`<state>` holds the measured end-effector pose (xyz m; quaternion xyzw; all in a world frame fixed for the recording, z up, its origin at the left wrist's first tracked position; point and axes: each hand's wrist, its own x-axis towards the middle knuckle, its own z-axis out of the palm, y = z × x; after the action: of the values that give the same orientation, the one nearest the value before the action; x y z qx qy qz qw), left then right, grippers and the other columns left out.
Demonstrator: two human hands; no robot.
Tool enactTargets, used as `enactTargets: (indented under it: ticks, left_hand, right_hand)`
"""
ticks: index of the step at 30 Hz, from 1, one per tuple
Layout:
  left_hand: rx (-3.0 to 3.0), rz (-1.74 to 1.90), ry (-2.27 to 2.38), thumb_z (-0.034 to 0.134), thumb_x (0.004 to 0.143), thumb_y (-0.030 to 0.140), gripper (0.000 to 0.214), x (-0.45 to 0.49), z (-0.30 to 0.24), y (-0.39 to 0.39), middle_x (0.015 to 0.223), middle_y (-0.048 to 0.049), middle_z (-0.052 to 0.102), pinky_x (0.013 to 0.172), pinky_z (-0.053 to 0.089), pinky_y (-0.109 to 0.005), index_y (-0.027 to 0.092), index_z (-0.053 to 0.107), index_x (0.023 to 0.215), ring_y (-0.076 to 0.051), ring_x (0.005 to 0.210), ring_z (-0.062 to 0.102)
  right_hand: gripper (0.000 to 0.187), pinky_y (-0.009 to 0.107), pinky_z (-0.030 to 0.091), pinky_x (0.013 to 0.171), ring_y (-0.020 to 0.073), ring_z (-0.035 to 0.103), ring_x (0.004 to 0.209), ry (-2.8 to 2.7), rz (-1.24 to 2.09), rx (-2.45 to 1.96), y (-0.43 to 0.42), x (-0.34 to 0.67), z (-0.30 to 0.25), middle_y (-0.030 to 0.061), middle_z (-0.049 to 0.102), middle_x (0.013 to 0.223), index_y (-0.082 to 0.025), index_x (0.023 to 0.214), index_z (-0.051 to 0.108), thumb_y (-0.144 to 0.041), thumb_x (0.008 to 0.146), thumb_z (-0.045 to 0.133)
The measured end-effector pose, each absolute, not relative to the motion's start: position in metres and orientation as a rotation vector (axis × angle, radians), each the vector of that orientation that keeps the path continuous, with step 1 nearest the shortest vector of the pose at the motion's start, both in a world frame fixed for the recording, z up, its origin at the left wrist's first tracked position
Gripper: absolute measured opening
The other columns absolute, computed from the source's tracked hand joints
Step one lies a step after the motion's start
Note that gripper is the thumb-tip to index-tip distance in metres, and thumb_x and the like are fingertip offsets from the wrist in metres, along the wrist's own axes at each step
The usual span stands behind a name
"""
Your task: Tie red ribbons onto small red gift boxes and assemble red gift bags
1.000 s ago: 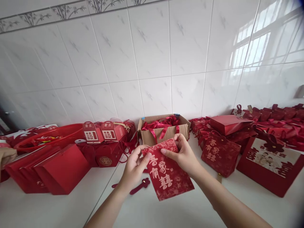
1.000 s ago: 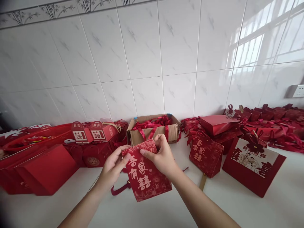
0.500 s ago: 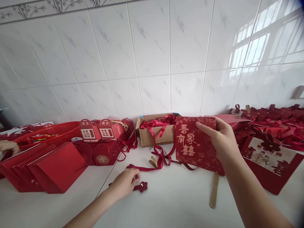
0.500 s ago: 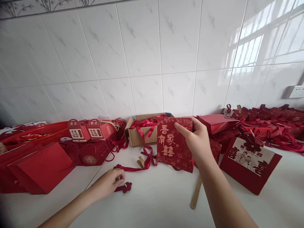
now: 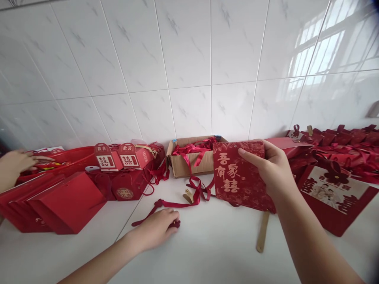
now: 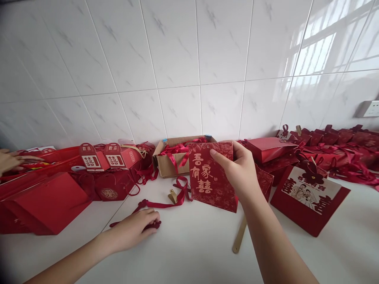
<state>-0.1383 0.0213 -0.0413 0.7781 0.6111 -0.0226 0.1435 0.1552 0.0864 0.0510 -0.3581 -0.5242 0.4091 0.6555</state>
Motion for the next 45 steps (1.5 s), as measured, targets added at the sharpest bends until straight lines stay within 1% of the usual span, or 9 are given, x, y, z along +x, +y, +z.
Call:
enactTargets:
  ticks: [5, 16, 22, 24, 27, 31, 34, 38, 45]
  left_hand:
    - [2.503, -0.141, 1.868, 0.031, 0.090, 0.010, 0.036, -0.135, -0.049, 0.016, 0.095, -0.0111, 0.063, 0.084, 0.042, -0.046, 0.017, 0.066, 0.097, -0.029, 0.090, 0.058]
    - [2.437, 0.484, 1.706, 0.041, 0.086, 0.013, 0.033, -0.162, -0.070, 0.027, 0.087, -0.0064, 0.069, 0.073, 0.048, -0.032, 0.021, 0.072, 0.093, -0.020, 0.080, 0.062]
    - [2.345, 0.869, 1.671, 0.036, 0.097, 0.029, 0.024, -0.139, 0.005, 0.050, 0.093, -0.0039, 0.066, 0.070, 0.049, -0.026, 0.022, 0.059, 0.099, -0.016, 0.084, 0.062]
    - [2.177, 1.159, 1.481, 0.044, 0.095, 0.035, 0.018, -0.120, 0.043, 0.048, 0.086, -0.0016, 0.064, 0.065, 0.049, -0.024, 0.022, 0.058, 0.096, -0.015, 0.076, 0.061]
    - [2.073, 1.358, 0.991, 0.052, 0.094, 0.029, 0.012, -0.089, 0.081, 0.036, 0.090, -0.0019, 0.064, 0.077, 0.052, -0.026, 0.021, 0.059, 0.090, -0.015, 0.085, 0.064]
    - [1.717, 1.339, 0.547, 0.057, 0.092, 0.025, 0.006, -0.061, 0.088, 0.022, 0.079, 0.0028, 0.058, 0.068, 0.052, -0.024, 0.022, 0.057, 0.086, -0.011, 0.070, 0.065]
    - [1.423, 1.213, 0.500, 0.063, 0.088, 0.027, 0.010, -0.054, 0.080, 0.024, 0.072, 0.0040, 0.056, 0.058, 0.049, -0.019, 0.022, 0.055, 0.085, -0.008, 0.060, 0.060]
    - [1.336, 1.158, 0.500, 0.070, 0.083, 0.031, 0.019, -0.053, 0.074, 0.029, 0.067, 0.0040, 0.057, 0.056, 0.046, -0.017, 0.020, 0.055, 0.083, -0.007, 0.057, 0.058]
    - [1.595, 1.174, 0.582, 0.056, 0.093, 0.027, 0.008, -0.053, 0.072, 0.022, 0.075, 0.0017, 0.062, 0.063, 0.052, -0.020, 0.022, 0.060, 0.087, -0.010, 0.068, 0.062]
  right_hand:
    - [0.023, 0.028, 0.055, 0.052, 0.0177, 0.065, 0.061, -1.197, 0.921, -0.794, 0.088, 0.158, 0.051, 0.0004, 0.068, 0.071, -0.022, 0.082, 0.067, -0.035, 0.069, 0.080]
    - [0.021, 0.026, 0.054, 0.051, 0.0162, 0.064, 0.060, -1.202, 0.910, -0.777, 0.087, 0.160, 0.052, -0.0003, 0.066, 0.071, -0.022, 0.079, 0.066, -0.035, 0.069, 0.079]
    - [0.021, 0.028, 0.053, 0.053, 0.0179, 0.064, 0.062, -1.252, 0.872, -0.794, 0.086, 0.157, 0.052, 0.0012, 0.067, 0.071, -0.021, 0.083, 0.066, -0.036, 0.072, 0.076]
    - [0.019, 0.028, 0.053, 0.054, 0.0180, 0.064, 0.064, -1.308, 0.799, -0.797, 0.084, 0.154, 0.051, 0.0019, 0.067, 0.072, -0.021, 0.084, 0.066, -0.035, 0.075, 0.073]
    - [0.017, 0.029, 0.054, 0.061, 0.0180, 0.065, 0.070, -1.415, 0.591, -0.776, 0.079, 0.147, 0.051, 0.0025, 0.068, 0.080, -0.021, 0.091, 0.064, -0.029, 0.078, 0.069]
    - [0.030, 0.029, 0.054, 0.070, 0.0177, 0.065, 0.080, -1.524, 0.186, -0.661, 0.067, 0.138, 0.053, 0.0025, 0.066, 0.090, -0.024, 0.109, 0.057, -0.016, 0.080, 0.062]
    - [0.022, 0.026, 0.052, 0.062, 0.0155, 0.062, 0.074, -1.619, -0.012, -0.517, 0.056, 0.132, 0.055, 0.0036, 0.062, 0.086, -0.023, 0.097, 0.061, -0.008, 0.082, 0.056]
    - [0.019, 0.026, 0.050, 0.058, 0.0145, 0.059, 0.069, -1.686, -0.065, -0.401, 0.048, 0.127, 0.056, 0.0045, 0.060, 0.081, -0.021, 0.090, 0.064, -0.005, 0.082, 0.057]
    - [0.015, 0.027, 0.053, 0.061, 0.0150, 0.062, 0.072, -1.745, 0.028, -0.322, 0.048, 0.126, 0.055, 0.0063, 0.062, 0.084, -0.017, 0.096, 0.066, -0.016, 0.082, 0.069]
